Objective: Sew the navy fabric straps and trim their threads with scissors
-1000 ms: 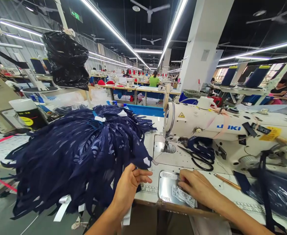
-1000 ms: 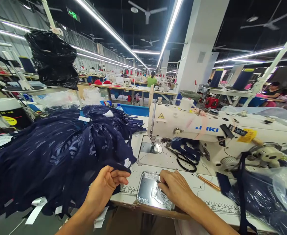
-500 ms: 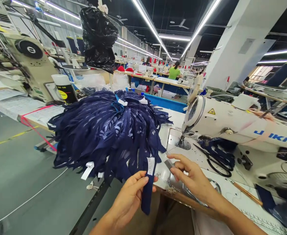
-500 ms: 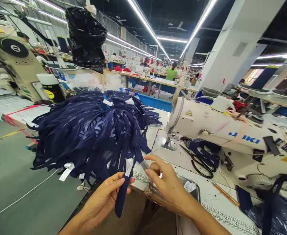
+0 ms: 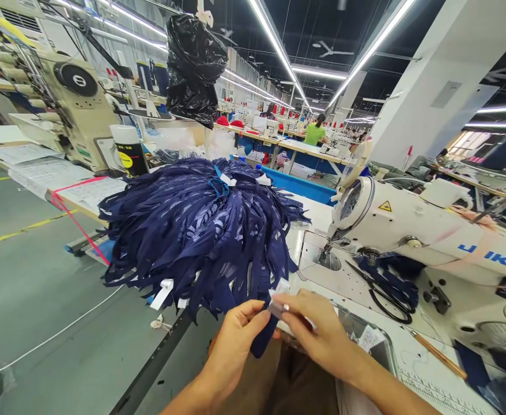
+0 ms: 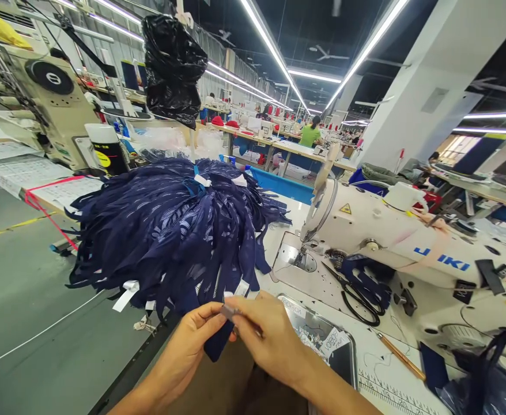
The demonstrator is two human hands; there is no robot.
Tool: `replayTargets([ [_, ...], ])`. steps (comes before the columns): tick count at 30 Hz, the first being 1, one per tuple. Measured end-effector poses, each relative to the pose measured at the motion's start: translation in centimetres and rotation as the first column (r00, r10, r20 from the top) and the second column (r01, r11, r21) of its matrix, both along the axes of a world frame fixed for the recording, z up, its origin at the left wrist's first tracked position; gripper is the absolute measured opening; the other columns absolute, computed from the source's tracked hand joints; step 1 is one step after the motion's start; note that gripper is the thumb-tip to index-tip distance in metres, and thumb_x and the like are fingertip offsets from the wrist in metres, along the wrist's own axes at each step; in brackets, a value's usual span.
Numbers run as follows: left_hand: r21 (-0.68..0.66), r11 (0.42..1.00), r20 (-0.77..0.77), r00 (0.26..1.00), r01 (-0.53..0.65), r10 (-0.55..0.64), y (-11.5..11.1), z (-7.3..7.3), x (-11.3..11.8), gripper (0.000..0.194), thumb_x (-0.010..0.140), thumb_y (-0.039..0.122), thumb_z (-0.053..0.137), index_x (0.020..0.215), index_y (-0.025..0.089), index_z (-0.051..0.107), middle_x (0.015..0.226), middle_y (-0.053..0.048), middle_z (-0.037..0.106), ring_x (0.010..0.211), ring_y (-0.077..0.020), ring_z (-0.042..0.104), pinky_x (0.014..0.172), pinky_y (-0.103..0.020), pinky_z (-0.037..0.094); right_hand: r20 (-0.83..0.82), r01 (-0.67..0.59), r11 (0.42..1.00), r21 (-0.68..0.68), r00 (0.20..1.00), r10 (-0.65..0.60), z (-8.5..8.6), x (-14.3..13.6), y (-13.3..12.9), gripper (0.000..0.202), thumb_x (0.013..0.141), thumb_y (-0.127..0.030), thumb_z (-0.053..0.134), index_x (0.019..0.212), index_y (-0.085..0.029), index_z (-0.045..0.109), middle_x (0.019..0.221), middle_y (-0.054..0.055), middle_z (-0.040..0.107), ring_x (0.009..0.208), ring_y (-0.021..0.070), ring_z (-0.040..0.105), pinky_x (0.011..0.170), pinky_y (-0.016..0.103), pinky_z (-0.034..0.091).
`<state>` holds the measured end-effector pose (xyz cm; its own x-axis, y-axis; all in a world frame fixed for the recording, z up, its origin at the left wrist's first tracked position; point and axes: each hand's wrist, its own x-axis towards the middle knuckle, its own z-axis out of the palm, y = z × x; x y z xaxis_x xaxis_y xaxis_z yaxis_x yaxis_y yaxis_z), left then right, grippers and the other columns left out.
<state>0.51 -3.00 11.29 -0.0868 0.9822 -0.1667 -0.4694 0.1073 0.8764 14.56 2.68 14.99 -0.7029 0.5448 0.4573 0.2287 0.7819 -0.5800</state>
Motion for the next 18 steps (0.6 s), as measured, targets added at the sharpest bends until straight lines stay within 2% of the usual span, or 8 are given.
replayTargets([
  [2, 0.025, 1.0, 0.002, 1.0, -0.017, 0.017, 0.1, 0.1, 0.0, 0.013, 0.069, 0.028, 0.065, 0.074, 0.017, 0.068, 0.069, 0.001, 0.065, 0.066, -0.0107, 0.055, 0.069, -0.02, 0.04, -0.01, -0.077, 0.989, 0.124, 0.997, 0.078, -0.2, 0.2, -0.3, 0.026, 0.084, -0.014, 0.041, 0.104, -0.018, 0.058, 0.063, 0.0, 0.063, 0.051, 0.0111, 0.047, 0.055, 0.026, 0.036],
  [3, 0.027, 1.0, 0.005, 1.0, -0.016, 0.015, 0.1, 0.2, 0.0, 0.013, 0.069, 0.028, 0.065, 0.074, 0.017, 0.068, 0.069, 0.001, 0.065, 0.066, -0.0108, 0.055, 0.069, -0.02, 0.04, -0.001, -0.072, 0.99, 0.117, 0.997, 0.072, -0.2, 0.2, -0.3, 0.027, 0.084, -0.015, 0.041, 0.104, -0.018, 0.058, 0.062, 0.0, 0.063, 0.051, 0.0112, 0.047, 0.055, 0.026, 0.036],
  [6, -0.003, 1.0, 0.007, 1.0, 0.013, -0.013, 0.1, 0.2, 0.1, 0.018, 0.071, 0.03, 0.063, 0.08, 0.016, 0.067, 0.066, 0.0, 0.064, 0.061, -0.011, 0.055, 0.065, -0.021, 0.041, 0.042, 0.099, 0.99, -0.099, 0.995, -0.096, -0.3, 0.1, 0.2, 0.025, 0.082, -0.019, 0.044, 0.1, -0.018, 0.062, 0.057, -0.001, 0.058, 0.052, 0.0116, 0.048, 0.055, 0.025, 0.039],
  [8, -0.014, 1.0, 0.0, 1.0, 0.015, -0.015, 0.1, 0.2, 0.1, 0.02, 0.073, 0.031, 0.061, 0.083, 0.016, 0.067, 0.064, 0.0, 0.064, 0.059, -0.0105, 0.054, 0.062, -0.019, 0.04, 0.077, 0.184, 0.944, -0.275, 0.983, -0.169, -0.4, 0.0, 0.7, 0.025, 0.08, -0.022, 0.046, 0.097, -0.017, 0.063, 0.054, -0.003, 0.052, 0.053, 0.0114, 0.047, 0.054, 0.023, 0.04],
  [10, -0.015, 1.0, -0.009, 1.0, 0.019, -0.019, 0.1, 0.2, 0.1, 0.021, 0.074, 0.033, 0.059, 0.084, 0.016, 0.066, 0.065, 0.0, 0.064, 0.059, -0.0099, 0.054, 0.06, -0.018, 0.039, 0.092, 0.201, 0.894, -0.402, 0.98, -0.179, -0.4, 0.0, 1.2, 0.026, 0.079, -0.025, 0.047, 0.097, -0.017, 0.064, 0.052, -0.004, 0.045, 0.051, 0.0103, 0.043, 0.053, 0.022, 0.039],
  [13, -0.023, 0.999, -0.013, 0.999, 0.036, -0.036, 0.1, 0.2, 0.0, 0.022, 0.075, 0.033, 0.058, 0.085, 0.015, 0.066, 0.066, 0.0, 0.064, 0.06, -0.0093, 0.054, 0.061, -0.017, 0.039, 0.073, 0.193, 0.843, -0.502, 0.981, -0.181, -0.5, 0.0, 1.6, 0.026, 0.078, -0.028, 0.048, 0.097, -0.018, 0.064, 0.05, -0.006, 0.038, 0.048, 0.0089, 0.038, 0.053, 0.022, 0.039],
  [18, -0.023, 0.998, -0.03, 0.998, 0.057, -0.058, 0.2, 0.0, 0.0, 0.021, 0.077, 0.032, 0.056, 0.086, 0.015, 0.064, 0.066, 0.0, 0.064, 0.062, -0.009, 0.054, 0.063, -0.017, 0.039, 0.027, 0.146, 0.819, -0.555, 0.987, -0.158, -0.8, 0.2, 2.0, 0.025, 0.077, -0.029, 0.05, 0.096, -0.018, 0.064, 0.048, -0.007, 0.036, 0.049, 0.0096, 0.042, 0.055, 0.022, 0.04],
])
